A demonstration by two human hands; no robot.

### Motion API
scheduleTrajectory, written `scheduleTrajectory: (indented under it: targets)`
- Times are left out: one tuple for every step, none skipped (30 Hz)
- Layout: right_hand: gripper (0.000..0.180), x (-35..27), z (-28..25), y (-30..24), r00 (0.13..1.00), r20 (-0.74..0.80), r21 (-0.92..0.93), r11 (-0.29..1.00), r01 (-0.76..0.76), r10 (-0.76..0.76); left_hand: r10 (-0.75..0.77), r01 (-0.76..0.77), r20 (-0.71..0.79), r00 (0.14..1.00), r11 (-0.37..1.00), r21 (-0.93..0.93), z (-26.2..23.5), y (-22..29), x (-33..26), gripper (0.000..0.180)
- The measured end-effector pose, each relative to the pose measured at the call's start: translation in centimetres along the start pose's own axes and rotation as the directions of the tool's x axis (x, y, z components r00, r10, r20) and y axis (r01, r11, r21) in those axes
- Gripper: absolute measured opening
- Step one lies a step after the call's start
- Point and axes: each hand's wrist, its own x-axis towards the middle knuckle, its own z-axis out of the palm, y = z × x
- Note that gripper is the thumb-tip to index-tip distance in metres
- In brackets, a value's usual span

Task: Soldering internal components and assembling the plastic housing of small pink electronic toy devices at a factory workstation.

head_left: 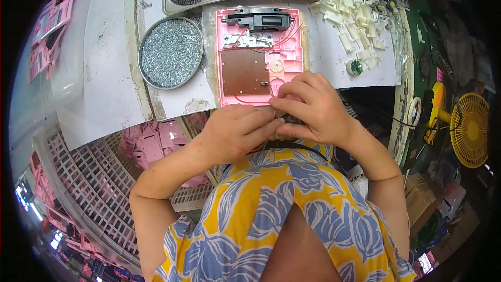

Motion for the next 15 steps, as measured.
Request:
scheduleTrajectory:
  targets:
    - [0.043, -0.3, 0.3, 0.0, 1.000, 0.005, -0.026, 1.000, -0.015, 0.015, -0.065, 0.066, -0.048, 0.997, 0.998, 0.019, -0.3, -0.1, -0.5, 0.033]
    - [0.045, -0.2, 0.4, -0.2, 1.000, 0.008, -0.048, 0.998, -0.028, 0.028, -0.131, 0.135, -0.094, 0.987, 0.990, 0.037, -0.8, -0.2, -1.2, 0.030]
    - [0.044, 0.1, 0.5, -0.8, 0.997, 0.046, -0.107, 0.993, -0.053, 0.058, -0.195, 0.204, -0.141, 0.971, 0.978, 0.052, -1.1, -0.3, -1.6, 0.027]
    - [0.044, 0.7, 0.5, -1.6, 0.993, 0.082, -0.167, 0.983, -0.076, 0.090, -0.318, 0.328, -0.212, 0.924, 0.945, 0.011, -1.3, -0.3, -1.7, 0.023]
    - [0.044, 1.2, 0.6, -2.3, 0.986, 0.114, -0.227, 0.969, -0.096, 0.124, -0.434, 0.442, -0.275, 0.858, 0.896, -0.037, -1.5, -0.4, -1.9, 0.020]
    - [0.043, 1.5, 0.7, -2.4, 0.991, 0.074, -0.193, 0.977, -0.092, 0.108, -0.542, 0.545, -0.330, 0.773, 0.833, -0.093, -1.6, -0.5, -2.2, 0.017]
    - [0.042, 1.8, 0.8, -2.4, 0.995, 0.033, -0.158, 0.984, -0.087, 0.093, -0.622, 0.597, -0.315, 0.717, 0.781, -0.182, -1.7, -0.7, -2.7, 0.015]
    - [0.041, 2.1, 1.0, -2.6, 0.997, -0.008, -0.118, 0.990, -0.076, 0.076, -0.697, 0.646, -0.292, 0.655, 0.716, -0.264, -1.7, -1.0, -3.4, 0.013]
    - [0.038, 2.6, 1.7, -2.9, 0.997, -0.048, -0.149, 0.986, -0.074, 0.068, -0.766, 0.685, -0.262, 0.586, 0.642, -0.344, -1.6, -1.1, -4.2, 0.012]
    - [0.035, 3.2, 2.8, -3.5, 0.995, -0.087, -0.179, 0.981, -0.072, 0.058, -0.678, 0.635, -0.305, 0.669, 0.734, -0.240, -1.3, -1.0, -4.7, 0.012]
    - [0.031, 3.7, 4.0, -3.9, 0.990, -0.131, -0.211, 0.975, -0.076, 0.049, -0.575, 0.568, -0.331, 0.749, 0.813, -0.128, -0.8, -0.9, -5.1, 0.011]
    - [0.027, 4.1, 4.8, -4.1, 0.990, -0.132, -0.227, 0.971, -0.076, 0.047, -0.463, 0.488, -0.340, 0.819, 0.873, -0.012, -0.4, -0.8, -5.4, 0.011]
    - [0.023, 4.5, 5.7, -4.2, 0.990, -0.133, -0.244, 0.967, -0.077, 0.045, -0.525, 0.544, -0.245, 0.815, 0.839, 0.009, -0.1, 0.2, -5.9, 0.012]
    - [0.019, 4.7, 6.3, -4.2, 0.991, -0.130, -0.264, 0.961, -0.075, 0.042, -0.540, 0.556, -0.201, 0.817, 0.831, 0.026, 0.4, 0.8, -6.1, 0.011]
    - [0.015, 5.0, 6.9, -3.9, 0.985, -0.170, -0.242, 0.967, -0.073, 0.032, -0.554, 0.566, -0.156, 0.817, 0.823, 0.043, 0.7, 1.3, -6.2, 0.011]
